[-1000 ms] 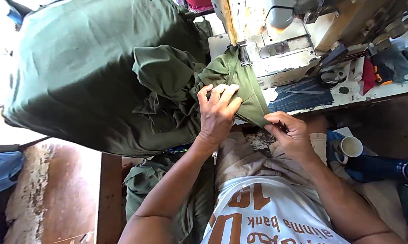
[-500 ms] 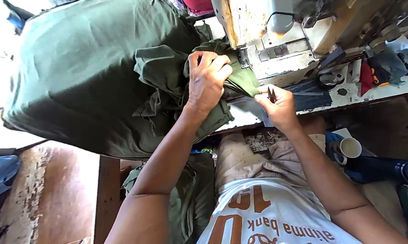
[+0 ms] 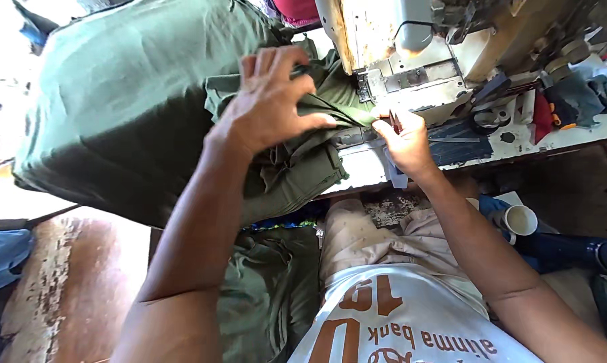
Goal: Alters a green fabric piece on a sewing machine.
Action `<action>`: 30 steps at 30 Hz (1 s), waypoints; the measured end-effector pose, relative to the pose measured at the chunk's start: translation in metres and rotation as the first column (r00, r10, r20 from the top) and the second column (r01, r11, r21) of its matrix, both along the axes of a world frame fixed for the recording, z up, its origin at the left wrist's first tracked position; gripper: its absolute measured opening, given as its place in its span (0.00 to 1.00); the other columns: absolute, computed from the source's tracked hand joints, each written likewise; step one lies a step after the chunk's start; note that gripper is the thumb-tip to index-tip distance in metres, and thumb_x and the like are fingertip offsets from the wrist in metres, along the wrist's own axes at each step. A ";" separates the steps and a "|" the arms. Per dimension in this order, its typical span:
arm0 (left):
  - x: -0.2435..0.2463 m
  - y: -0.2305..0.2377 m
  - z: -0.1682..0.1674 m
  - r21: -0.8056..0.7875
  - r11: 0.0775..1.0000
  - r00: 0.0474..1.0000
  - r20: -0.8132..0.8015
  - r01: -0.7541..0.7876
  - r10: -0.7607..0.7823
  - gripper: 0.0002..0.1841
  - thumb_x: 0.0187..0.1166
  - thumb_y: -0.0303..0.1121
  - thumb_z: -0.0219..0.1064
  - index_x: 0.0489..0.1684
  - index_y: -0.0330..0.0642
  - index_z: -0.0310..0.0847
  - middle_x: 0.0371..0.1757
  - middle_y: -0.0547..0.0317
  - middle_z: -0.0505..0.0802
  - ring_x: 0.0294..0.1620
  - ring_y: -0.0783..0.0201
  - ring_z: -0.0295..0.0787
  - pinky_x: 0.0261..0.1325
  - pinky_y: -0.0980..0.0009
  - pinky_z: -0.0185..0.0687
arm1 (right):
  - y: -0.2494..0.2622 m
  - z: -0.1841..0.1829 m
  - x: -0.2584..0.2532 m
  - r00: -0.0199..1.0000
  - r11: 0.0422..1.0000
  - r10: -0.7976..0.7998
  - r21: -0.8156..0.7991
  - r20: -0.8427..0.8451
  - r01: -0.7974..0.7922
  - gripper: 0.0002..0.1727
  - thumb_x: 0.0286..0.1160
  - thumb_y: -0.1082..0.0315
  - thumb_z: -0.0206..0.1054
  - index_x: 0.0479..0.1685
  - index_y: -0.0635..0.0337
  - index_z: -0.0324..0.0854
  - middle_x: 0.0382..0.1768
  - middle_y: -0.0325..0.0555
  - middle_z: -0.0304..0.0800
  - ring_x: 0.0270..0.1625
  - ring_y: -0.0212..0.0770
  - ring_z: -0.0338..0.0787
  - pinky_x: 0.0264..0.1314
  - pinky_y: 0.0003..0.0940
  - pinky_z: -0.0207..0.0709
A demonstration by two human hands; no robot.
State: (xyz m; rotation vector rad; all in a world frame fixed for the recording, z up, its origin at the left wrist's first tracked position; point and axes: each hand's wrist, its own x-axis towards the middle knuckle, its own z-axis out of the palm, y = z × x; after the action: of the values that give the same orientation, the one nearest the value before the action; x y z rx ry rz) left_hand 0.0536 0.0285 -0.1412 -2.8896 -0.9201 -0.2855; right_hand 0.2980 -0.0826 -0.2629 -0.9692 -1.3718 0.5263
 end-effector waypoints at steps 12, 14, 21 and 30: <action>-0.004 -0.110 -0.011 -0.246 0.833 0.844 0.364 0.495 -0.394 0.12 0.76 0.43 0.74 0.27 0.48 0.87 0.35 0.66 0.92 0.39 0.70 0.90 0.42 0.68 0.88 | -0.072 0.033 0.018 0.854 0.946 0.324 -0.145 0.407 -0.289 0.07 0.79 0.72 0.70 0.49 0.60 0.91 0.52 0.41 0.92 0.56 0.33 0.90 0.63 0.32 0.87; 0.007 -0.119 -0.041 -0.295 0.828 0.851 0.391 0.477 -0.351 0.13 0.77 0.48 0.74 0.34 0.48 0.89 0.31 0.70 0.91 0.33 0.74 0.87 0.35 0.72 0.85 | -0.091 0.019 0.018 0.866 0.958 0.285 -0.137 0.410 -0.251 0.07 0.79 0.73 0.69 0.49 0.60 0.91 0.54 0.41 0.92 0.61 0.35 0.90 0.67 0.34 0.87; 0.042 -0.113 -0.126 0.166 0.981 0.937 0.316 0.099 -0.148 0.32 0.75 0.40 0.72 0.84 0.57 0.74 0.82 0.44 0.78 0.84 0.42 0.69 0.89 0.35 0.50 | -0.115 -0.004 0.009 0.942 0.992 0.100 -0.108 0.319 -0.069 0.06 0.79 0.74 0.70 0.48 0.63 0.90 0.53 0.45 0.92 0.57 0.35 0.92 0.63 0.33 0.89; 0.034 -0.114 -0.087 0.171 0.985 0.981 0.189 -0.001 -0.032 0.07 0.75 0.28 0.65 0.37 0.47 0.91 0.68 0.56 0.90 0.70 0.47 0.83 0.79 0.35 0.58 | -0.123 -0.002 0.008 0.981 0.986 0.073 -0.163 0.182 -0.043 0.06 0.80 0.74 0.69 0.48 0.64 0.90 0.52 0.44 0.92 0.52 0.33 0.92 0.53 0.29 0.90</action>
State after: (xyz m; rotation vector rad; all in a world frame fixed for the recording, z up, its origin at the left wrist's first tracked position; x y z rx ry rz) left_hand 0.0879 -0.0852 -0.2277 -2.7479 -0.8527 -0.6215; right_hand 0.3060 -0.2057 -0.2654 -1.1335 -1.5486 0.6076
